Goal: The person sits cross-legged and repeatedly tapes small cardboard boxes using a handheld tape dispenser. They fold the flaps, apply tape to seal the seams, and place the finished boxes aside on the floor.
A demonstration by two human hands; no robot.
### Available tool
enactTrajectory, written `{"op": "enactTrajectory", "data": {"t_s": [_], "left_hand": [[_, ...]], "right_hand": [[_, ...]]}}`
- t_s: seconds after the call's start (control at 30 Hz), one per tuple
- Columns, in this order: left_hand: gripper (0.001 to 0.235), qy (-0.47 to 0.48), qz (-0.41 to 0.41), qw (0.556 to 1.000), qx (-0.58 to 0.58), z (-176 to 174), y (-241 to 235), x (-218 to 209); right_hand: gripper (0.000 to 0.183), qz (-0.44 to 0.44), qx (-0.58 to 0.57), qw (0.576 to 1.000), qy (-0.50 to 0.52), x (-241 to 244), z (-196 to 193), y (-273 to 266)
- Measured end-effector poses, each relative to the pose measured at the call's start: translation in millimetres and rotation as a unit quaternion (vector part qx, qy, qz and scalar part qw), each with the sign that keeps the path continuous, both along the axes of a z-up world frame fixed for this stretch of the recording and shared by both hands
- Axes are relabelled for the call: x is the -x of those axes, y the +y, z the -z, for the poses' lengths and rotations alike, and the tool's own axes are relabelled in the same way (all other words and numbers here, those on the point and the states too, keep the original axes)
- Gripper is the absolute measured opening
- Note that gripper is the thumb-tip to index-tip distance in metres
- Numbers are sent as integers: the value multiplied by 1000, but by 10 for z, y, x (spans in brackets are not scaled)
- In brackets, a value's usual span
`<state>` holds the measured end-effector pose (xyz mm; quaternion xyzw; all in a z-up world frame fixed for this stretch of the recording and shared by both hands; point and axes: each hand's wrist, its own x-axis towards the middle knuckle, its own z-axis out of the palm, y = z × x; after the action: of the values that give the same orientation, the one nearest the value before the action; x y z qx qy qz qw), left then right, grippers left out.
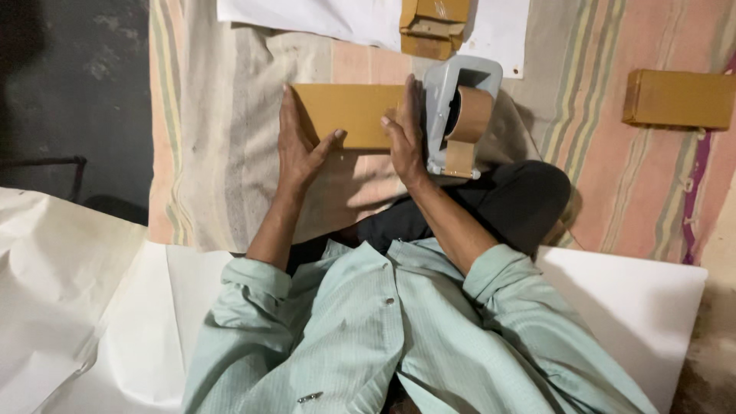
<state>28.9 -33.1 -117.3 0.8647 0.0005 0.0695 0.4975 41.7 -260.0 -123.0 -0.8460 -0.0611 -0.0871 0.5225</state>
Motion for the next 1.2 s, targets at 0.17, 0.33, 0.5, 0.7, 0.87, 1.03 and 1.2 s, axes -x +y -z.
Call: {"op": "enactTrajectory", "data": {"t_s": [0.17,0.33,0.5,0.7,0.87,1.03,1.2], "left_hand": [[108,-17,13,1000,21,-67,-46,-81],[105,9,7,1000,9,-31,3,-46],[91,38,55,995,-68,-109,42,-212],[111,-49,90,943,-316,-277,-53,-214],[115,42,149,908,-390,-377,-257,191],[118,-36,198,908,-367,-424,-416,204],[124,-77,273,887,-365,-450,-471,-61]], "right_hand": [[60,64,172,981,-58,-64,-8,88],[53,114,161,979,-49,-20,52,136],[77,32,275,955,-104,-51,-111,79],[136,-83,396,913,50,-39,-548,68],[141,-102,445,880,133,-31,-593,119],[134,-71,468,878,72,75,-301,149],[129,-47,332,941,-49,327,-81,12]]}}
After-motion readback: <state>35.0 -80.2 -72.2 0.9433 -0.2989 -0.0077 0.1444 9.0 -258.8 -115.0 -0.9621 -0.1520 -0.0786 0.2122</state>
